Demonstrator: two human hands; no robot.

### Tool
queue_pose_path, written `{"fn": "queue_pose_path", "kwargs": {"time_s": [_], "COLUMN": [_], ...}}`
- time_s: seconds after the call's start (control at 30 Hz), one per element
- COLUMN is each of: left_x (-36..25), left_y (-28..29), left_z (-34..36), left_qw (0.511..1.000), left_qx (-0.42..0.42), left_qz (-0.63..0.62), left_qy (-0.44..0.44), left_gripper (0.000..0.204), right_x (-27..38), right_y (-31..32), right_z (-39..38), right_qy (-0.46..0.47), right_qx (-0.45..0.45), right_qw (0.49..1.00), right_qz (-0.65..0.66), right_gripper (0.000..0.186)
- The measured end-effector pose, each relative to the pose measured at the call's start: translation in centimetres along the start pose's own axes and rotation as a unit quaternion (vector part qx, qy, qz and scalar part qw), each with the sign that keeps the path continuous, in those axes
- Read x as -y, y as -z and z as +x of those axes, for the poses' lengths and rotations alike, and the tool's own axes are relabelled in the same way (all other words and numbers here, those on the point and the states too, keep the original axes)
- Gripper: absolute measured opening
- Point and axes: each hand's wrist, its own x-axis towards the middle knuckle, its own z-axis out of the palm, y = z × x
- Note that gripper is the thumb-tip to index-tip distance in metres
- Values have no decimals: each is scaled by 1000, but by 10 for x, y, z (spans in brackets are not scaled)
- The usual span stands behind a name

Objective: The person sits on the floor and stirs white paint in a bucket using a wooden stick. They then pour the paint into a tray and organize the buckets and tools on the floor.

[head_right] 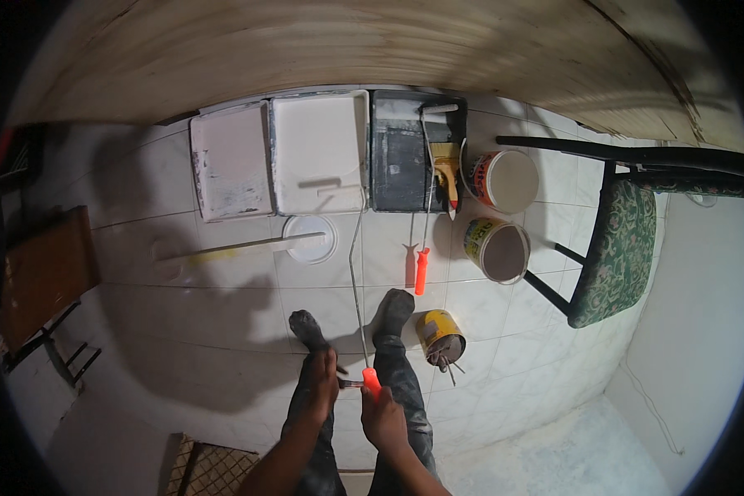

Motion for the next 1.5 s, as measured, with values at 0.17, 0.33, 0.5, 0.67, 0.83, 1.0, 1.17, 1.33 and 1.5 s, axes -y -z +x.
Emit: {"fn": "queue_pose_path", "kwargs": {"time_s": [0.17, 0.33, 0.5, 0.67, 0.83, 1.0, 1.17, 1.33, 1.5], "left_x": [74, 128, 123, 109, 116, 110, 121, 136, 142], "left_y": [33, 57, 78, 87, 97, 104, 106, 104, 98], "left_z": [-56, -53, -50, -61, -67, -89, -92, -88, -84], "left_qw": [994, 993, 990, 996, 992, 990, 988, 993, 996], "left_qx": [81, 63, 47, 61, 64, 77, 70, 73, 61], "left_qz": [-22, -44, -77, -47, -93, -101, -103, -55, -47], "left_qy": [74, 89, 107, 48, 59, 65, 90, 75, 46], "left_gripper": [52, 52, 51, 65, 54, 48, 46, 48, 53], "right_x": [-11, -6, -1, 90, 106, 73, 20, 40, 74], "right_y": [-53, -82, -99, -49, -30, -35, -68, -65, -49], "right_z": [30, 81, 160, 176, 120, 30, 44, 101, 161], "right_qy": [39, 85, 167, 180, 65, 109, 34, 47, 178], "right_qx": [-46, -46, -53, -62, 6, -36, -4, 77, 31], "right_qw": [998, 992, 971, 965, 987, 984, 995, 976, 939], "right_qz": [-35, -78, -163, -180, -149, -134, -99, -199, -294], "right_gripper": [34, 40, 26, 32, 31, 46, 45, 39, 37]}}
